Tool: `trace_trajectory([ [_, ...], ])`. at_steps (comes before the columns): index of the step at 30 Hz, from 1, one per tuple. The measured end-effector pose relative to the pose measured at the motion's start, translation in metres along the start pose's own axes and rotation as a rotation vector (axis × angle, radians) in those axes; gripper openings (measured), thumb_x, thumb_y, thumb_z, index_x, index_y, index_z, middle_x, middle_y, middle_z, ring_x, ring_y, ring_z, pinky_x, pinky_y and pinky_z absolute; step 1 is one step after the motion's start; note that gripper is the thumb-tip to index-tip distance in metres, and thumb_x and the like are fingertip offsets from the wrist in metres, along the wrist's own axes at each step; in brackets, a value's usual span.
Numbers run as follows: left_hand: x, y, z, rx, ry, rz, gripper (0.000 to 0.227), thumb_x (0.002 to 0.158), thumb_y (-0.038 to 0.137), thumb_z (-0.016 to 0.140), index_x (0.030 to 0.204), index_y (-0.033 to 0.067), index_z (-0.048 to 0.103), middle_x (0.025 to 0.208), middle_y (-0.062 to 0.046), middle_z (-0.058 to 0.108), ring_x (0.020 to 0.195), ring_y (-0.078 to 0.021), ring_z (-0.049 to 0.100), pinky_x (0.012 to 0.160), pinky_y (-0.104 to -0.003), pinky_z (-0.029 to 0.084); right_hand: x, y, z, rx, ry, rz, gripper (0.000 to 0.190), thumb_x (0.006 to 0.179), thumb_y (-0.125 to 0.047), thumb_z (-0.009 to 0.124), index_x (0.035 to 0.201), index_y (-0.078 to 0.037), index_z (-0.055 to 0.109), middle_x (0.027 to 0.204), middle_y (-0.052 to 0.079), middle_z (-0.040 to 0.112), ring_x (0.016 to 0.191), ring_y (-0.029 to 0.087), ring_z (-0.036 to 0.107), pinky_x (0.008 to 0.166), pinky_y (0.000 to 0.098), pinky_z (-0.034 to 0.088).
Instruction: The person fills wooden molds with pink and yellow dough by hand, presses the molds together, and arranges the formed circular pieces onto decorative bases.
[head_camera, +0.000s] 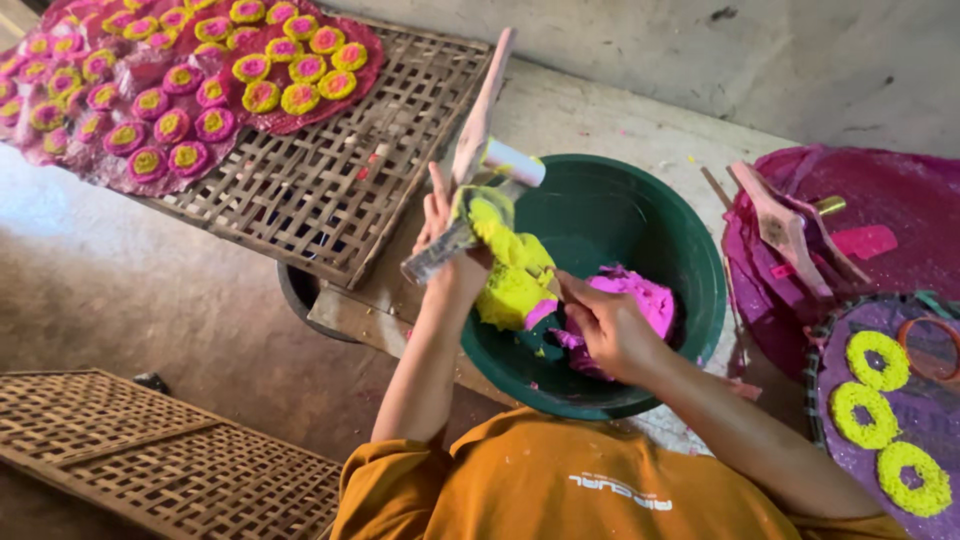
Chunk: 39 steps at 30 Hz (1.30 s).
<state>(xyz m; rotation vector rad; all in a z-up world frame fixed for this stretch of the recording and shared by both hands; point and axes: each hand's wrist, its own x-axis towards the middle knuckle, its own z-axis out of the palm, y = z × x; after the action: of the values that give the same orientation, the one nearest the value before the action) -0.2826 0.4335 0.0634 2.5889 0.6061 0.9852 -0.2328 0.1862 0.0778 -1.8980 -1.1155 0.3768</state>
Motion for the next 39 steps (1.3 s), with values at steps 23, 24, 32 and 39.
trace_trajectory([
  [23, -0.087, 0.097, -0.033, -1.992, -0.763, -0.573, 0.05, 0.075, 0.001, 0.07, 0.124, -0.0088, 0.062, 0.095, -0.011, 0.066, 0.081, -0.0217, 0.064, 0.072, -0.032, 0.052, 0.045, 0.049, -0.097, 0.548, -0.242, -0.319, 0.09, 0.097, -0.046, 0.075, 0.159, 0.002, 0.031, 0.151, 0.019, 0.051, 0.138, 0.023, 0.05, 0.117, 0.041, 0.043],
  [24, -0.095, 0.113, -0.029, -2.119, -0.904, -0.592, 0.055, 0.077, 0.003, 0.071, 0.13, -0.0111, 0.061, 0.098, -0.014, 0.066, 0.084, -0.0228, 0.064, 0.075, -0.032, 0.052, 0.023, 0.034, -0.11, 0.971, -0.234, -0.273, 0.098, 0.095, -0.055, 0.072, 0.161, 0.005, 0.031, 0.152, 0.02, 0.053, 0.136, 0.027, 0.055, 0.115, 0.0426, 0.047],
  [32, -0.121, 0.219, 0.006, -1.48, -1.106, 0.039, 0.07, 0.077, 0.017, 0.079, 0.141, 0.0007, 0.054, 0.131, -0.013, 0.063, 0.122, -0.0284, 0.06, 0.103, -0.041, 0.051, -0.122, -0.034, -0.187, 0.663, 0.334, -0.451, 0.083, 0.093, -0.044, 0.066, 0.158, -0.005, 0.034, 0.147, 0.024, 0.055, 0.129, 0.038, 0.062, 0.104, 0.0481, 0.057],
  [39, -0.135, 0.309, -0.015, -0.566, -1.144, 0.531, 0.031, 0.087, 0.035, 0.076, 0.108, 0.0148, 0.064, 0.096, -0.009, 0.071, 0.089, -0.0285, 0.07, 0.077, -0.041, 0.054, -0.251, -0.021, -0.246, -0.139, 0.132, -0.717, 0.069, 0.09, -0.022, 0.065, 0.153, -0.018, 0.039, 0.142, 0.03, 0.057, 0.128, 0.048, 0.066, 0.1, 0.0541, 0.061],
])
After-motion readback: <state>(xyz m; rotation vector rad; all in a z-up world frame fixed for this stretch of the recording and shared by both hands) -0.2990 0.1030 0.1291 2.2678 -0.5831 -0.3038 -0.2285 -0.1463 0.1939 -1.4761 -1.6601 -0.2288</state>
